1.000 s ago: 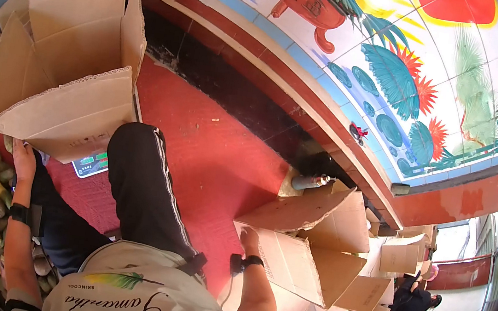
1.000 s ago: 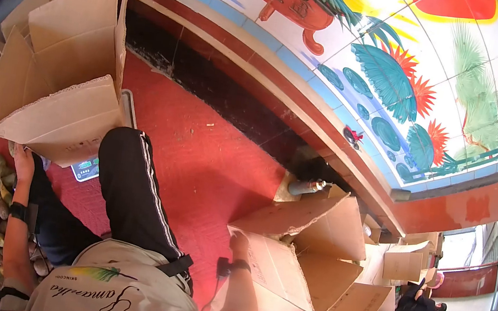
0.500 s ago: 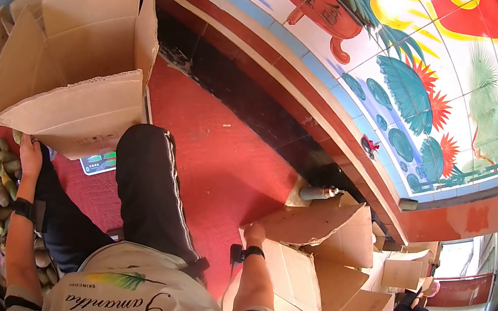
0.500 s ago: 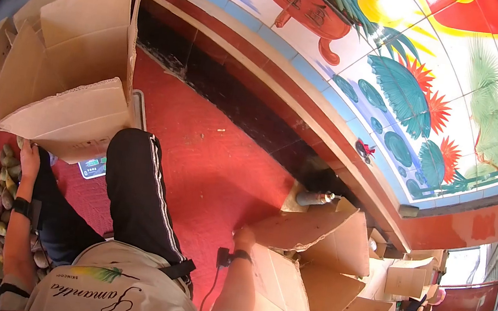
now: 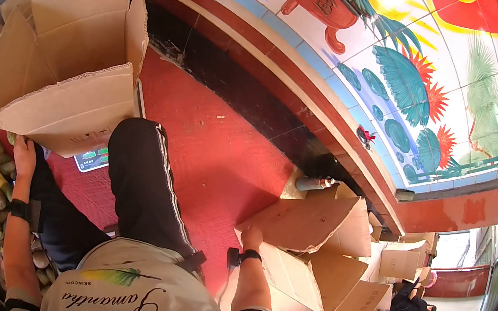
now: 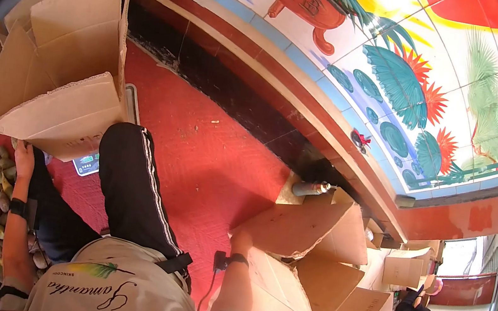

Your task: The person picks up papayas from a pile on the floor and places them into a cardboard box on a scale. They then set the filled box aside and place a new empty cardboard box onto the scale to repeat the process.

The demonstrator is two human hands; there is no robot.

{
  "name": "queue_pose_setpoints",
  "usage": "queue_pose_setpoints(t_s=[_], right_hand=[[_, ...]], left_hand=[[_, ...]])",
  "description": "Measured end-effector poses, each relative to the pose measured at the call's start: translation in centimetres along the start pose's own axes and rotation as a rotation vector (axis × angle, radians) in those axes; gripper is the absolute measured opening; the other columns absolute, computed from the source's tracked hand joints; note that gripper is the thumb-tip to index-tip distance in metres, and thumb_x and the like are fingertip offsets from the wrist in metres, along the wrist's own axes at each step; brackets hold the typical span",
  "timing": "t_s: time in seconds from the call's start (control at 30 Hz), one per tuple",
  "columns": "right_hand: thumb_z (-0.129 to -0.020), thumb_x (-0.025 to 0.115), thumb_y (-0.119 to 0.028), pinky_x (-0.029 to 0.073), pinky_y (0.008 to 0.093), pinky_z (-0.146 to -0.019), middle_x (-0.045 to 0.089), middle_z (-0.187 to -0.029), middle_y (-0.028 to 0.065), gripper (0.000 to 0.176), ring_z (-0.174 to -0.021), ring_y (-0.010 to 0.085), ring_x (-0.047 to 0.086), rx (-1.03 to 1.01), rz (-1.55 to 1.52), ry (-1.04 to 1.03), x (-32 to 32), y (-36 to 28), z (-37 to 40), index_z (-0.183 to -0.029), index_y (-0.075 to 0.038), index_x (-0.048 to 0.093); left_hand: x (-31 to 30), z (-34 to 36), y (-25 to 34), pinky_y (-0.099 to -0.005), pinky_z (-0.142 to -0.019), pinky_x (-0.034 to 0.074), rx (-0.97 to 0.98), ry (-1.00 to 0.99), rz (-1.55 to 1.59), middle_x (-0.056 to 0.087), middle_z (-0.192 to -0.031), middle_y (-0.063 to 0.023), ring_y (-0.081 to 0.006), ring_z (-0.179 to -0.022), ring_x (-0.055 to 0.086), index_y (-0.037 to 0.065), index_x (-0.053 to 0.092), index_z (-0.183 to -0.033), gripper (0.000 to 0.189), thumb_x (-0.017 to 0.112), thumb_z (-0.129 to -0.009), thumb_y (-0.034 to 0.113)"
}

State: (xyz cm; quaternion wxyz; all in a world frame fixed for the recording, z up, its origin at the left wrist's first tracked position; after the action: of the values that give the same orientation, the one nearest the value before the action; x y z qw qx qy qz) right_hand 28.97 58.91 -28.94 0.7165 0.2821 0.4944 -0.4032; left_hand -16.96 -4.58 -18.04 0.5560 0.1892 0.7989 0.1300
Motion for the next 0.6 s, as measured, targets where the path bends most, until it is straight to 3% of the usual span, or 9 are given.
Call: queue_pose_setpoints(t_s=[0.3, 0.37, 0.47, 0.53, 0.6], right_hand=[[-0.084, 0.047, -0.029, 0.047, 0.0456, -0.079, 0.062, -0.092, 0.0218, 0.032, -0.091, 0.0378, 0.06, 0.25, -0.089, -0.113, 2.9, 7.1, 4.9, -0.091, -0.004, 0.066], [-0.081, 0.05, -0.027, 0.048, 0.0449, -0.078, 0.062, -0.094, 0.0213, 0.029, -0.09, 0.0383, 0.06, 0.11, -0.056, -0.072, 4.2, 8.7, 5.3, -0.094, -0.005, 0.065], [-0.078, 0.054, -0.027, 0.049, 0.0443, -0.076, 0.063, -0.091, 0.0203, 0.027, -0.089, 0.0373, 0.06, 0.153, -0.073, -0.082, 5.3, 10.6, 4.7, -0.091, -0.007, 0.066], [-0.076, 0.057, -0.029, 0.049, 0.0432, -0.074, 0.063, -0.087, 0.0207, 0.026, -0.086, 0.0359, 0.061, 0.124, 0.02, -0.296, 11.0, 14.2, 0.8, -0.087, -0.007, 0.066], [-0.076, 0.057, -0.03, 0.049, 0.0429, -0.072, 0.063, -0.085, 0.0212, 0.027, -0.084, 0.0361, 0.061, 0.042, 0.004, -0.217, 4.9, 8.7, 1.1, -0.086, -0.006, 0.066]], left_hand=[[-0.1, 0.1, 0.9, -0.0442, -0.088, 0.039, 0.017, -0.019, 0.034, 0.052, -0.108, -0.028, -0.0423, -0.101, 0.049, -0.006, 0.043, -0.118, 0.039, 0.047, -0.081, 0.005], [-0.3, 0.1, 1.8, -0.0437, -0.089, 0.039, 0.038, 0.005, 0.045, 0.052, -0.11, -0.0281, -0.0421, -0.103, 0.049, -0.006, 0.042, -0.119, 0.04, 0.047, -0.08, 0.004], [-1.2, 0.2, 3.5, -0.0436, -0.091, 0.037, 0.061, 0.059, 0.096, 0.051, -0.11, -0.0289, -0.0423, -0.104, 0.048, -0.007, 0.044, -0.117, 0.04, 0.047, -0.079, 0.004], [-0.4, 0.4, 3.0, -0.0438, -0.092, 0.037, 0.07, 0.074, 0.073, 0.05, -0.113, -0.0286, -0.0426, -0.106, 0.046, -0.006, 0.043, -0.118, 0.042, 0.047, -0.078, 0.003], [-0.9, 0.3, 3.7, -0.0439, -0.094, 0.036, 0.067, 0.039, 0.14, 0.048, -0.115, -0.028, -0.0437, -0.108, 0.044, -0.005, 0.042, -0.119, 0.045, 0.048, -0.075, 0.002]])
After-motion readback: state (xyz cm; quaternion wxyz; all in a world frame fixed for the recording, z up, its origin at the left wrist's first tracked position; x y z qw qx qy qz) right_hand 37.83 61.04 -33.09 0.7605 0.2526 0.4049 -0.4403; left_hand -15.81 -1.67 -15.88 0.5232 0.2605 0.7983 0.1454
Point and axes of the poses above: each hand's wrist, its own z-axis away from the middle knuckle, its own x-axis out of the palm, y = z × x, the point moved 7 cm from there along -z, towards the middle knuckle
